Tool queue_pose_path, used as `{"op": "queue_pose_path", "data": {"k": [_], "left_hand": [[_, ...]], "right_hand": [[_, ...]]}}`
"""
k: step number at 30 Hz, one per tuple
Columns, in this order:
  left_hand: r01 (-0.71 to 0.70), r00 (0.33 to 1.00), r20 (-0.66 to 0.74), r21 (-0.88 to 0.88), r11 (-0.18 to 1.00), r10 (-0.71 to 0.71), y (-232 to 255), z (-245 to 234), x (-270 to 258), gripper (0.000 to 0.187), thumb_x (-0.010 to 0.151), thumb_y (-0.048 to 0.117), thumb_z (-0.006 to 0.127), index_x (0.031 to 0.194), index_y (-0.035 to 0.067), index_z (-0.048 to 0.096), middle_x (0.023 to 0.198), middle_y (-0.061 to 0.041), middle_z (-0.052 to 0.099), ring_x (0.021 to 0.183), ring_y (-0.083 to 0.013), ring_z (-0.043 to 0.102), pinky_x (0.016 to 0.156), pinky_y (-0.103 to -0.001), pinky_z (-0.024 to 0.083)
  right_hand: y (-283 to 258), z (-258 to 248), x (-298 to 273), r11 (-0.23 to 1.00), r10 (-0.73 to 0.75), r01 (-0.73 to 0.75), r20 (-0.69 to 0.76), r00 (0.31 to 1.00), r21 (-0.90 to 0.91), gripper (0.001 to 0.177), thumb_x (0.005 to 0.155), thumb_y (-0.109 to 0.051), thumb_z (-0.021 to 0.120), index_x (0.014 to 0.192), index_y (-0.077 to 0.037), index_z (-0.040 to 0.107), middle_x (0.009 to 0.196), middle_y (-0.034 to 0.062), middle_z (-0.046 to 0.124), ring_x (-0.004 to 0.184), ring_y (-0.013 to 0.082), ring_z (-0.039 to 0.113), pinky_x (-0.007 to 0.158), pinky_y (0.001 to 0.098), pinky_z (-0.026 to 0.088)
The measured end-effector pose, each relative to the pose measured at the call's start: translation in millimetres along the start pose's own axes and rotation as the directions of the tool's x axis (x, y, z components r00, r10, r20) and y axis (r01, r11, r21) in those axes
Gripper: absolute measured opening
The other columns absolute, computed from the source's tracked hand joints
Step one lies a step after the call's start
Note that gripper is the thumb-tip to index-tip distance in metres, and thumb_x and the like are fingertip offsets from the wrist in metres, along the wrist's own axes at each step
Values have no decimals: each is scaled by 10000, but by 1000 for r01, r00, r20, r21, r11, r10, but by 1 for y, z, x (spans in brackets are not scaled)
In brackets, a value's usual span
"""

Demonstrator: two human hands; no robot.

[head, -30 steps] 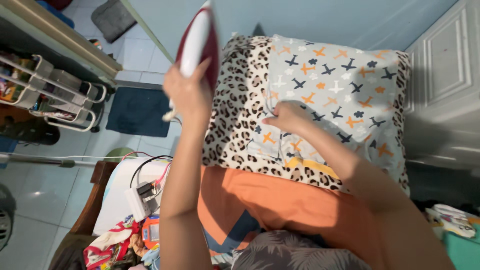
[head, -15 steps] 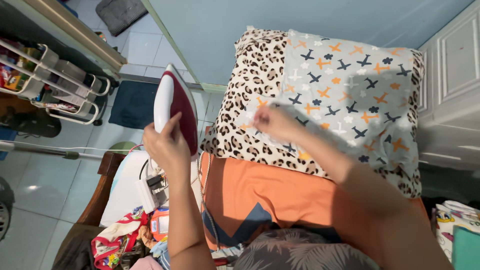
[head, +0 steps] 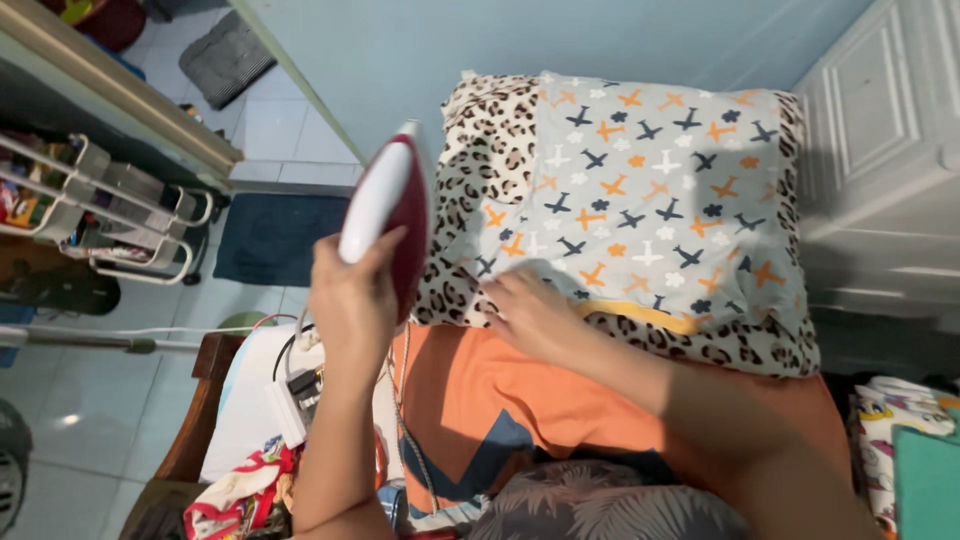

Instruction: The person irons several children's shirts on a leopard-print ironing board. They smooth each shirt, iron the front and back, and flip the garments to cover all areas. The shirts include a Powerpuff Girls patterned shirt, a teal shirt with text, and a white shirt with airplane graphics.

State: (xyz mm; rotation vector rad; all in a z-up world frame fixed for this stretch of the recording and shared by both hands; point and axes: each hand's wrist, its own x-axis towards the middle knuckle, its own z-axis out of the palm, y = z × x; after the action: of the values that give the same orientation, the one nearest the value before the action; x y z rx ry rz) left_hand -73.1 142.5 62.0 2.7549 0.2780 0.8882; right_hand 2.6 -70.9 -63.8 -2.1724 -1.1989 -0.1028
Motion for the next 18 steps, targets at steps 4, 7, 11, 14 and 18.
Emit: {"op": "queue_pose_path", "data": {"k": [4,7,11,14,18], "left_hand": [[-219,964,133,-102,970,231,36,10,20,545,921,125,699,1429,307,630,1065,-235,629,857,-415,666,741,-473,558],[-296,906,246,-215,931,345,65,35,36,645,899,239,732,1508,221,520,1015,-216,673,809,-412,680,694,-486,553],[-403,810,357,-236,884,465,104,88,49,627,877,400,754,1377,81,553,941,-171,706,837,-364,713,715,-467,576],[-452,707,485,-250,856,515,116,109,47,664,826,401,746,1385,87,573,897,-167,720,757,-360,717,648,-477,572],[-348,688,654,-83,934,315,85,103,57,519,816,518,735,1184,158,666,824,-153,735,749,-362,722,681,-494,571]], "right_hand": [[26,-77,-72,978,162,-154,50,985,-144,597,812,-301,756,1328,-43,603,1452,198,532,1350,391,456,1076,513,367],[63,-109,-117,867,203,-181,-3,979,-464,689,730,-262,696,1363,-17,580,1449,194,518,1379,376,434,1126,555,298],[111,-117,-172,747,172,-146,-24,985,-648,629,770,-122,626,1395,-64,593,1458,118,589,1414,301,494,1203,491,325],[139,-119,-202,787,73,-35,37,997,-616,565,756,-83,645,1320,-54,635,1372,122,658,1345,280,577,1171,484,382],[148,-126,-241,943,257,-306,-292,921,-133,380,788,-17,614,1135,-127,724,1192,95,715,1201,307,656,1069,412,502]]}}
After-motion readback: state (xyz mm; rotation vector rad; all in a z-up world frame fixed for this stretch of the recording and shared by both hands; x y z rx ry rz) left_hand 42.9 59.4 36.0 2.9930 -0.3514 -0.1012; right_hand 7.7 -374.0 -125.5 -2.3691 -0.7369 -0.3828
